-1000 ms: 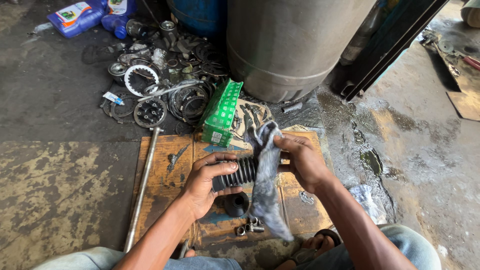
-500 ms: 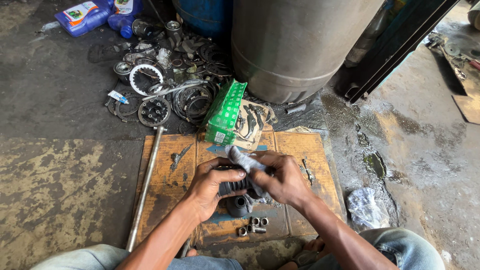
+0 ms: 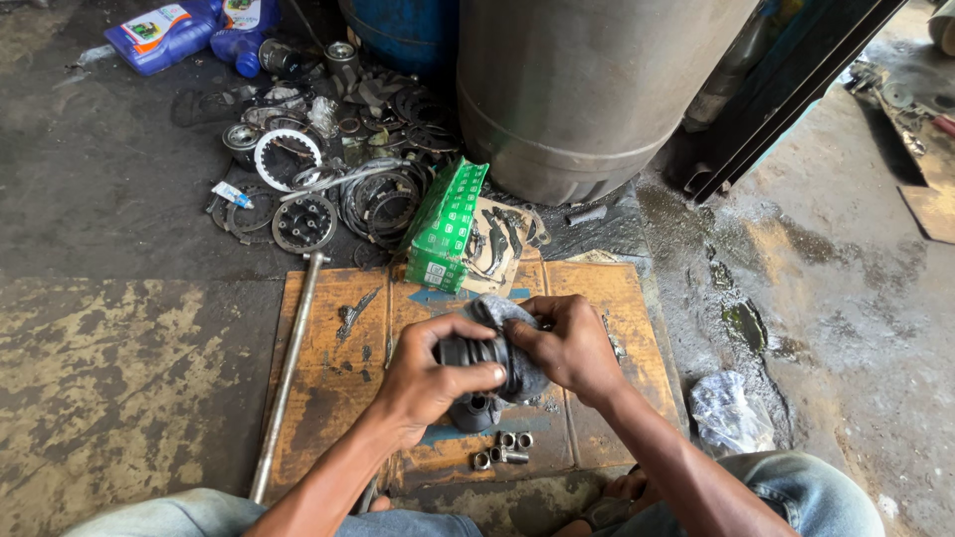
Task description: The person sits on the floor and wipes a black ribbed mechanical part with a grey cloth. They rotate the part to clean different sides and the grooves, then place it on a wooden board. The person also wipes a smaller cylindrical metal part and places it on the board.
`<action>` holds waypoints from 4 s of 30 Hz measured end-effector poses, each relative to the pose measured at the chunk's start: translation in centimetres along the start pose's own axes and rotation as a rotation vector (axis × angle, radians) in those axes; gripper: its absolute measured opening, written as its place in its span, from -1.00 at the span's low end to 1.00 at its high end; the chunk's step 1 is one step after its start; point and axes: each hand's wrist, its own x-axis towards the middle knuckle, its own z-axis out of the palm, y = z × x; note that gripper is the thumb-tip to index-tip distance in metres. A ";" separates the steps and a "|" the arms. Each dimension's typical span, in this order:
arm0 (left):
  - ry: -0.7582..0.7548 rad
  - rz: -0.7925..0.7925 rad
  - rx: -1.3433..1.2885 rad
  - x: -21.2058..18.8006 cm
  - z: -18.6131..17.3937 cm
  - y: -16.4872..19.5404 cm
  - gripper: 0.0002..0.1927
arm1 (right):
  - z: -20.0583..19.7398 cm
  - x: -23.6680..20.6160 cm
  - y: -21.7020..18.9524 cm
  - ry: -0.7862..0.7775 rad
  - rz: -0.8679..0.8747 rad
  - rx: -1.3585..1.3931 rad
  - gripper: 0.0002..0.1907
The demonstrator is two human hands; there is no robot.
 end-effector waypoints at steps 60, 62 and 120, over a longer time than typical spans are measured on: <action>-0.080 0.001 0.242 0.2 0.0 -0.6 -0.50 | -0.7 1.2 2.2 -0.125 0.049 0.106 -0.79; -0.009 -0.038 0.160 0.9 -0.5 -0.9 -0.50 | -1.2 1.8 2.7 -0.100 0.088 0.250 -0.79; 0.038 -0.364 -0.184 0.9 -0.9 0.0 -0.63 | 2.1 -0.5 1.5 0.204 -0.345 -0.066 -0.67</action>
